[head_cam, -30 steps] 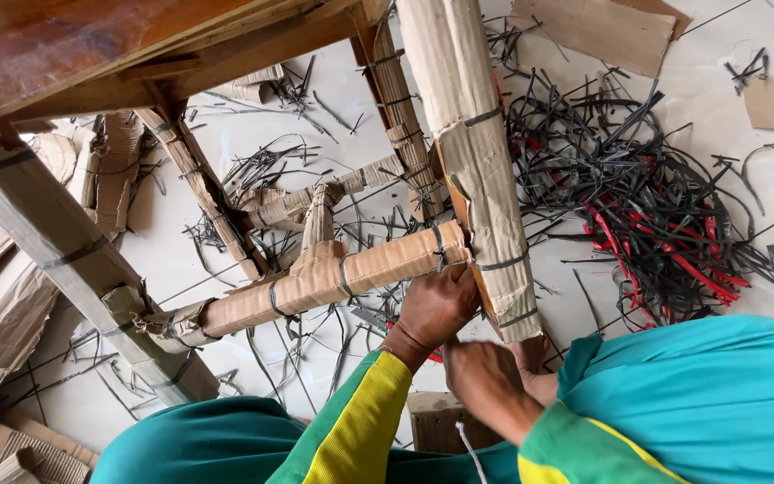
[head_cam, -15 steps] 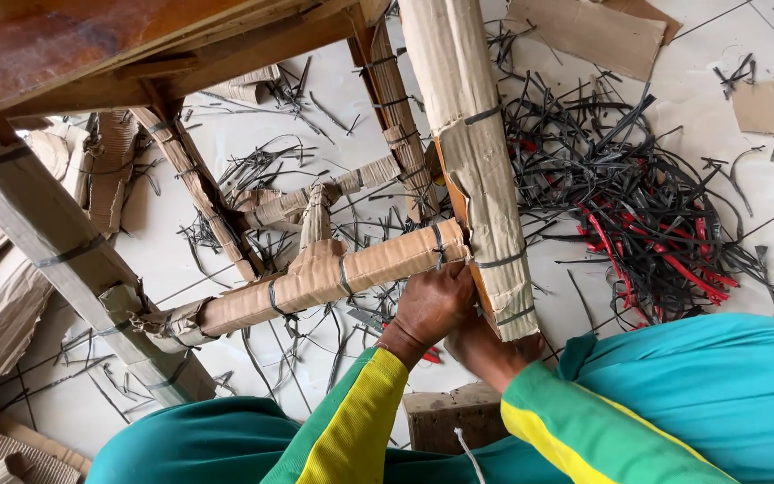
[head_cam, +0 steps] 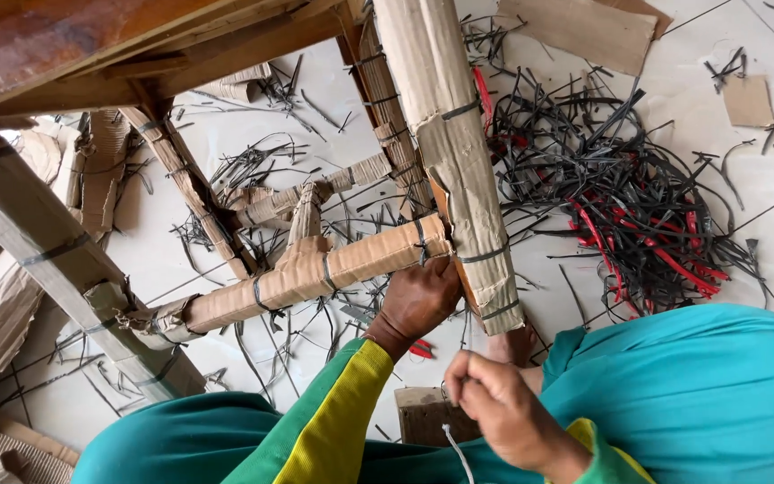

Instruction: The person sits on the floor and repairs a wooden chair by wrapping its legs with cardboard and securing them with black plastic zip ties. They use their hands to position the cardboard and zip ties, and use red pliers to cut the excess tie length.

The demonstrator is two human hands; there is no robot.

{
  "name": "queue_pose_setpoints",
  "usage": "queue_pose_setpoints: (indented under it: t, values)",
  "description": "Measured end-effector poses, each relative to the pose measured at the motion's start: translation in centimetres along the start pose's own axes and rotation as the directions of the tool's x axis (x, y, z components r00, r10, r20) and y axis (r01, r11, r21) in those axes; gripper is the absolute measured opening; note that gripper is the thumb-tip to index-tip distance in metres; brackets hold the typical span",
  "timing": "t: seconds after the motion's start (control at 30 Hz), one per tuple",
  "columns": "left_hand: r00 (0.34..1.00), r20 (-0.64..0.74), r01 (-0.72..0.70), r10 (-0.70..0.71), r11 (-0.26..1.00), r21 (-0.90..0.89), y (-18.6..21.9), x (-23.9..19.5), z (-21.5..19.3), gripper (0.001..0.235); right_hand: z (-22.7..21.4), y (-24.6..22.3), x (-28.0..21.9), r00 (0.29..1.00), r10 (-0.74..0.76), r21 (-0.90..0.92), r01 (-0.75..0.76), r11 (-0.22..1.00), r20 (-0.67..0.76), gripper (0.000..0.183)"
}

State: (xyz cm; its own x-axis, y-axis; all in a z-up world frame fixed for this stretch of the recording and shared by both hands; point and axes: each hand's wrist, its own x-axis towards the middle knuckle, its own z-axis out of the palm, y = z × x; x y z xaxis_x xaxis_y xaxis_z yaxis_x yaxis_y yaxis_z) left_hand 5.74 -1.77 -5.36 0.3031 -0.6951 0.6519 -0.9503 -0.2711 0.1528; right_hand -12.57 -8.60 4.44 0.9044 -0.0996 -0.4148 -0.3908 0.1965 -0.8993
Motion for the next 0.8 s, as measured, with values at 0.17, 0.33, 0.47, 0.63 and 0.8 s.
queue_pose_setpoints:
  t: [0.17,0.33,0.47,0.63,0.8]
  values:
    - [0.993,0.089,-0.074,0.073,0.997,0.012,-0.8,0.1,-0.1,0.014,1.9,4.7,4.6,0.981,-0.167,-0.920,0.155,0.360,0.100,0.020]
    - [0.988,0.147,-0.033,0.039,0.999,-0.043,-0.6,-0.5,0.4,0.007,-0.5,14.2,14.0,0.997,0.064,-0.995,-0.038,-0.087,-0.044,0.013]
    - [0.991,0.110,0.081,-0.071,0.993,-0.088,0.1,-0.9,1.4,0.006,-0.6,15.3,15.7,0.976,-0.052,-0.957,-0.196,0.215,-0.212,0.012]
    - [0.994,0.024,0.109,-0.110,0.994,0.031,0.7,-0.5,2.1,0.017,-1.0,15.4,15.1,0.982,-0.085,-0.954,-0.142,0.264,-0.170,0.007]
    - [0.908,0.120,0.417,-0.402,0.893,-0.168,2.6,0.0,-0.7,0.017,-0.5,16.6,13.6,0.991,-0.095,-0.949,-0.064,0.308,-0.098,0.005]
